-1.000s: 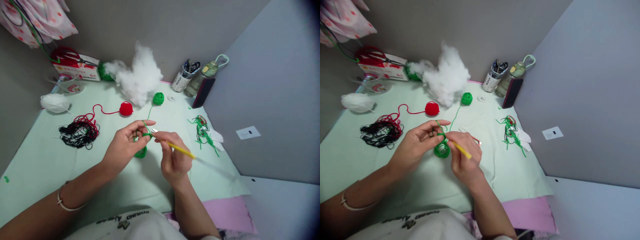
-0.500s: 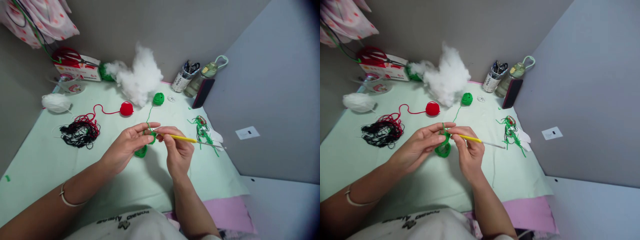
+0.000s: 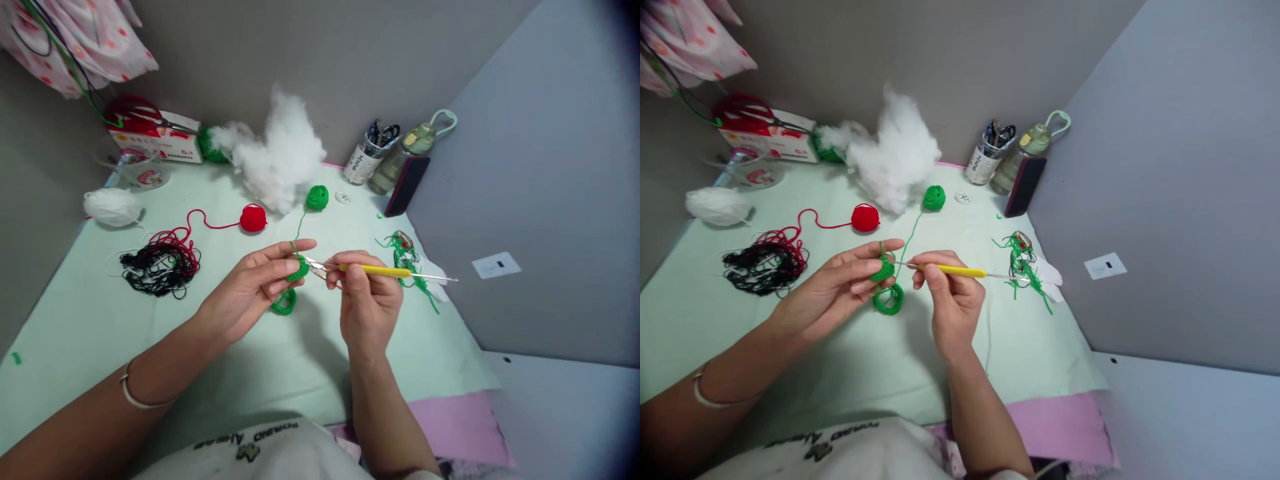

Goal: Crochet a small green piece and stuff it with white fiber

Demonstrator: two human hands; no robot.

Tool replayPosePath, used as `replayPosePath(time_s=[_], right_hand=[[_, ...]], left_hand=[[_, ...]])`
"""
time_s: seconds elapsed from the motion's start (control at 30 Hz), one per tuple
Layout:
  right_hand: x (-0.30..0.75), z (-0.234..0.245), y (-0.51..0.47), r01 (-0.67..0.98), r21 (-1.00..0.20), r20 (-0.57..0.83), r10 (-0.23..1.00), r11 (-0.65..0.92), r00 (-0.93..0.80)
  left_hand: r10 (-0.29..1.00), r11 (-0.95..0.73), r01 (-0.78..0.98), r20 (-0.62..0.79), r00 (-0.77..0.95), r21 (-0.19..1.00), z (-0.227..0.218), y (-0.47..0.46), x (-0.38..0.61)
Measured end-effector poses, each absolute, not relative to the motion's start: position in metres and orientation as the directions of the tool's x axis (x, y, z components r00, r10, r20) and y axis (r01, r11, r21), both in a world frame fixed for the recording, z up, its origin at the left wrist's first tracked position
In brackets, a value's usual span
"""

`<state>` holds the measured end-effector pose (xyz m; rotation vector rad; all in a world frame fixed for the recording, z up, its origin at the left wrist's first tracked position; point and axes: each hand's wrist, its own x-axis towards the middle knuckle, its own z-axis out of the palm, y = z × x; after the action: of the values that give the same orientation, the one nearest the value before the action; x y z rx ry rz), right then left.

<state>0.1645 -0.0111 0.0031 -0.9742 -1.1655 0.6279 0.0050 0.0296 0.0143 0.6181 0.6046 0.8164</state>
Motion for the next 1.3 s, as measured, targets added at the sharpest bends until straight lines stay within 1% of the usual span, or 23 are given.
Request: replayPosePath(time_s=[0.03, 0.13, 0.23, 0.37, 0.43, 0.5, 0.57, 0.6, 0.67, 0.7, 0.77, 0.83, 0.87, 0.9, 0.93, 0.97, 1.0, 1.07, 1.1, 1.13, 1.2, 1.23, 1.3], right_hand=[[0.164, 0.004, -0.01, 0.046, -0.89, 0.449, 0.85, 0.455, 0.276], [0.164, 0.004, -0.01, 0.066, -0.911, 0.41, 0.879, 0.407, 0.242], [0.167, 0.003, -0.01, -0.043, -0.942, 0.311, 0.916, 0.332, 0.254], [0.171, 0.001, -0.007, -0.19, -0.931, 0.264, 0.933, 0.313, 0.245], [0.171, 0.002, -0.007, -0.211, -0.925, 0.264, 0.935, 0.315, 0.237], [0.171, 0.003, -0.008, -0.195, -0.925, 0.28, 0.932, 0.326, 0.229], [0.169, 0.005, -0.011, -0.125, -0.927, 0.319, 0.919, 0.353, 0.23], [0.169, 0.006, -0.013, -0.059, -0.926, 0.35, 0.907, 0.373, 0.235], [0.167, 0.006, -0.016, 0.13, -0.892, 0.452, 0.863, 0.433, 0.225], [0.166, 0.005, -0.018, 0.24, -0.846, 0.524, 0.828, 0.477, 0.199], [0.163, 0.001, -0.019, 0.455, -0.686, 0.67, 0.737, 0.568, 0.09], [0.16, -0.005, -0.02, 0.636, -0.477, 0.771, 0.636, 0.607, -0.028], [0.159, -0.008, -0.02, 0.703, -0.384, 0.801, 0.594, 0.599, -0.069], [0.158, -0.01, -0.019, 0.75, -0.318, 0.819, 0.566, 0.58, -0.09], [0.157, -0.011, -0.019, 0.771, -0.29, 0.832, 0.547, 0.568, -0.09], [0.157, -0.011, -0.018, 0.761, -0.306, 0.839, 0.539, 0.572, -0.068], [0.158, -0.01, -0.018, 0.722, -0.37, 0.835, 0.55, 0.584, -0.018], [0.16, -0.005, -0.017, 0.561, -0.581, 0.768, 0.624, 0.589, 0.141], [0.161, -0.003, -0.016, 0.442, -0.687, 0.707, 0.671, 0.576, 0.224], [0.162, 0.0, -0.015, 0.328, -0.765, 0.639, 0.719, 0.555, 0.274], [0.163, 0.002, -0.013, 0.171, -0.845, 0.535, 0.794, 0.507, 0.288], [0.163, 0.002, -0.012, 0.148, -0.857, 0.515, 0.815, 0.493, 0.265], [0.162, -0.001, -0.011, 0.184, -0.851, 0.524, 0.825, 0.492, 0.214]], left_hand=[[0.811, 0.507, -0.449, -0.231, 0.537, 0.735, 0.013, 0.029, 0.005], [0.827, 0.415, -0.37, -0.174, 0.535, 0.832, 0.009, 0.028, 0.005], [0.828, 0.343, -0.303, -0.133, 0.545, 0.889, 0.007, 0.029, 0.003], [0.81, 0.351, -0.271, -0.146, 0.568, 0.896, 0.009, 0.031, -0.001], [0.815, 0.349, -0.275, -0.145, 0.561, 0.896, 0.01, 0.032, -0.003], [0.83, 0.328, -0.268, -0.141, 0.54, 0.906, 0.011, 0.031, -0.003], [0.844, 0.3, -0.245, -0.137, 0.518, 0.922, 0.011, 0.03, -0.003], [0.855, 0.28, -0.231, -0.133, 0.501, 0.932, 0.011, 0.03, -0.003], [0.889, 0.222, -0.188, -0.119, 0.442, 0.957, 0.012, 0.027, -0.002], [0.911, 0.185, -0.157, -0.11, 0.398, 0.97, 0.012, 0.026, -0.001], [0.947, 0.131, -0.101, -0.094, 0.308, 0.986, 0.013, 0.023, 0.002], [0.957, 0.137, -0.12, -0.1, 0.272, 0.983, 0.012, 0.021, 0.005], [0.949, 0.177, -0.167, -0.123, 0.291, 0.97, 0.012, 0.02, 0.006], [0.928, 0.244, -0.23, -0.158, 0.336, 0.942, 0.012, 0.02, 0.006], [0.896, 0.328, -0.291, -0.198, 0.398, 0.899, 0.012, 0.021, 0.007], [0.854, 0.414, -0.336, -0.234, 0.464, 0.846, 0.012, 0.021, 0.007], [0.813, 0.488, -0.365, -0.262, 0.52, 0.793, 0.012, 0.023, 0.007], [0.769, 0.562, -0.396, -0.281, 0.574, 0.726, 0.014, 0.026, 0.006], [0.771, 0.563, -0.41, -0.279, 0.572, 0.718, 0.015, 0.027, 0.005], [0.781, 0.553, -0.419, -0.273, 0.562, 0.72, 0.017, 0.028, 0.005], [0.794, 0.53, -0.419, -0.258, 0.551, 0.737, 0.018, 0.029, 0.004], [0.793, 0.522, -0.406, -0.252, 0.554, 0.75, 0.018, 0.029, 0.005], [0.798, 0.499, -0.384, -0.239, 0.553, 0.777, 0.017, 0.027, 0.006]])
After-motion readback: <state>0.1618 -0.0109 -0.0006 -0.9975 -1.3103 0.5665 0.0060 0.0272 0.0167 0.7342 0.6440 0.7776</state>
